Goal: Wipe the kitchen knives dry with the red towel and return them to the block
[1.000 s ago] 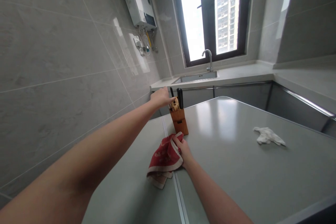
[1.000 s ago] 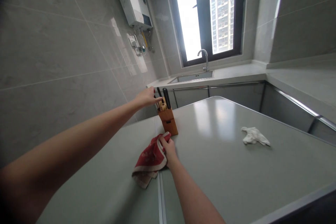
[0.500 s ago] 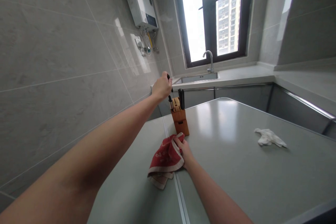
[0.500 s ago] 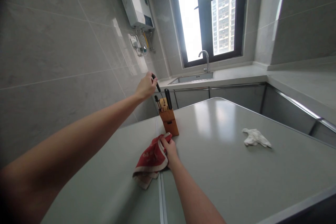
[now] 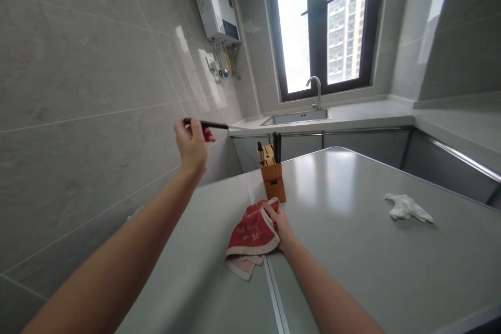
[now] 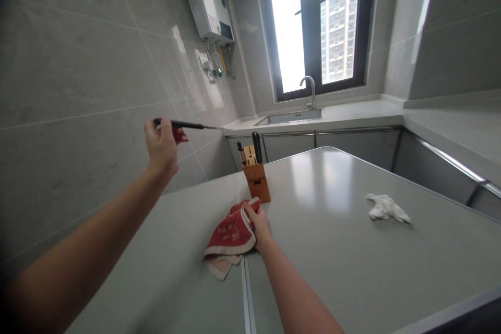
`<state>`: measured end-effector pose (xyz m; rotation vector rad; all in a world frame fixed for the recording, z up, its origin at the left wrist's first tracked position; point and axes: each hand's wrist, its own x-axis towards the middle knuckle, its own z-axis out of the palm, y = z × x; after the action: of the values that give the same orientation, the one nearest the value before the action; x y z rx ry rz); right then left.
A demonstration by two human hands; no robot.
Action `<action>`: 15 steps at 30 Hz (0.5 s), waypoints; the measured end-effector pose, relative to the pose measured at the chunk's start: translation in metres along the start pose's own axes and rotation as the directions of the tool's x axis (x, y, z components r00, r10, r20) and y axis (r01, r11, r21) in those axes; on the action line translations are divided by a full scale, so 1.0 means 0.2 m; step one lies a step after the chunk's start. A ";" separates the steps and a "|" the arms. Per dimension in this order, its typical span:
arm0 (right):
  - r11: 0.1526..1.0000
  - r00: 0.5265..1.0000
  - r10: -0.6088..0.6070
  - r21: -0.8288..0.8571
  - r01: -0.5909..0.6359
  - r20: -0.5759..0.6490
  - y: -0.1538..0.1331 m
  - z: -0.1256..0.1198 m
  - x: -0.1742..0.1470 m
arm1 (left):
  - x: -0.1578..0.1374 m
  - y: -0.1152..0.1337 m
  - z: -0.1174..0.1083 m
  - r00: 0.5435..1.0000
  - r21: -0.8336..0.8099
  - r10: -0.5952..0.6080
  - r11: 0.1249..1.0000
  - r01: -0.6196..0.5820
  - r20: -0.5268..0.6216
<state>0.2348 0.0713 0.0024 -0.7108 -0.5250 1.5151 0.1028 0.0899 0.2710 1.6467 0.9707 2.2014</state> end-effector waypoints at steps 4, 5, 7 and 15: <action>1.000 1.000 -0.009 0.008 0.008 0.027 0.01 0.00 -0.01 | -0.35 -0.22 -0.34 0.915 -0.149 -0.397 0.911 0.385 -0.066; 1.000 0.999 -0.009 0.010 0.009 0.033 0.01 0.00 -0.01 | -0.46 -0.29 -0.42 0.867 -0.158 -0.498 0.858 0.488 -0.029; 1.000 0.999 -0.006 0.009 0.005 0.041 0.01 0.00 -0.02 | -0.69 -0.41 -0.57 0.750 -0.169 -0.659 0.734 0.657 0.052; 0.995 0.998 -0.021 -0.100 0.027 0.058 0.00 0.01 -0.03 | -1.12 -0.60 -0.80 0.546 -0.287 -0.814 0.485 0.826 0.196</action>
<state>0.2334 0.0661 0.0038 -0.7386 -0.6546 1.4978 0.0085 0.0010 0.0004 0.7513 0.9869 1.5131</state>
